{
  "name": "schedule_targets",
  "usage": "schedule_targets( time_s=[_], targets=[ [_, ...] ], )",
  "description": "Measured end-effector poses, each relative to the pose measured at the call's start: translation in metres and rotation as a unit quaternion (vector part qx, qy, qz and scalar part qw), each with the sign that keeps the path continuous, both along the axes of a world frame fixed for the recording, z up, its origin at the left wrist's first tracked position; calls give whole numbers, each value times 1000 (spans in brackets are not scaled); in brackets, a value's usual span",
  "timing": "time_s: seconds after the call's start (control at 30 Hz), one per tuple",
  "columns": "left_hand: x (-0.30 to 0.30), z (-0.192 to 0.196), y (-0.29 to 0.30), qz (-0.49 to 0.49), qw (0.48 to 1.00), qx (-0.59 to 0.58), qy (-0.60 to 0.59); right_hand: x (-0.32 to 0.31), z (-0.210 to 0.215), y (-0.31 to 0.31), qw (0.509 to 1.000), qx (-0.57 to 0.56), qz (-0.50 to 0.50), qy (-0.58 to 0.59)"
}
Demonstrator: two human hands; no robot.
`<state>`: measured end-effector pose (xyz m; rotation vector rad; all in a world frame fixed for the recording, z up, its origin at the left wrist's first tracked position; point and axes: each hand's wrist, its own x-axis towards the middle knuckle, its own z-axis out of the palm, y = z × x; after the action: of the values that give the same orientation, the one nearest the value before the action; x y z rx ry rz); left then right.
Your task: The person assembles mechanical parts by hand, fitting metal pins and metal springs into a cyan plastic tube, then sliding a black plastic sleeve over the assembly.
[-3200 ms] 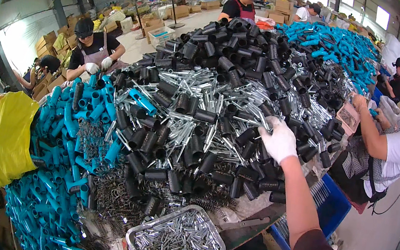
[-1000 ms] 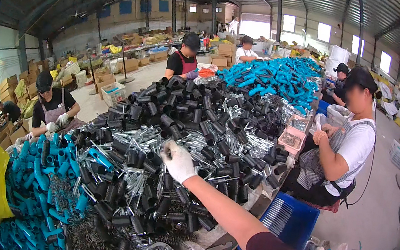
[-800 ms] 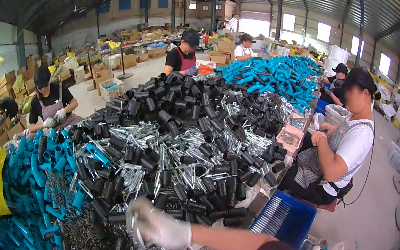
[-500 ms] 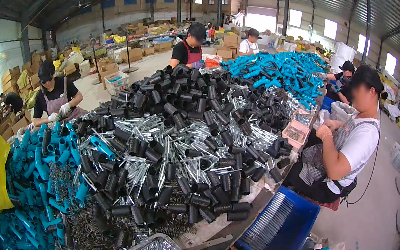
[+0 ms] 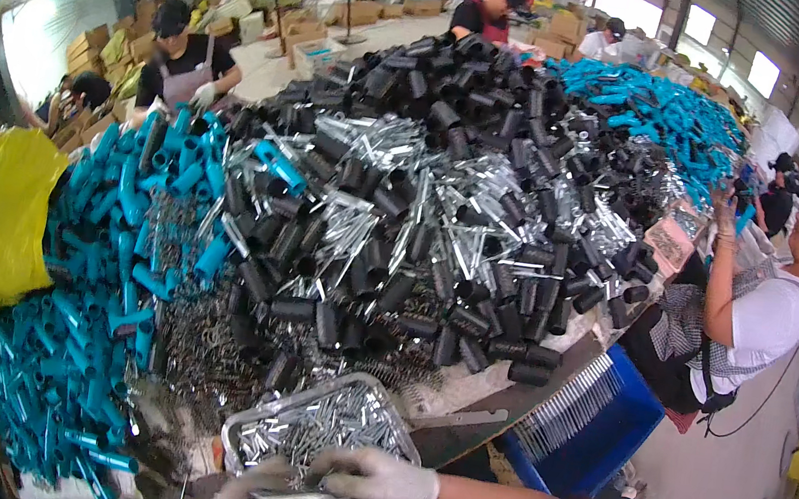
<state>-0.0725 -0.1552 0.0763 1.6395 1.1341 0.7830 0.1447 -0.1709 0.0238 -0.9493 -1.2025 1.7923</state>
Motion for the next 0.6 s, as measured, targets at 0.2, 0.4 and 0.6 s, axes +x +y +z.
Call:
schedule_targets(
  time_s=[0.2, 0.4, 0.6],
  targets=[
    [11, 35, 15, -213, 886, 217, 351, 2, 5, -2, 985, 60, -141, -84],
    [2, -27, 10, 42, 977, 67, 200, 40, -4, 26, 803, 222, -368, -413],
    [-16, -70, 20, 225, 970, -78, 39, 99, -22, 56, 646, 97, -316, -688]
  ],
)
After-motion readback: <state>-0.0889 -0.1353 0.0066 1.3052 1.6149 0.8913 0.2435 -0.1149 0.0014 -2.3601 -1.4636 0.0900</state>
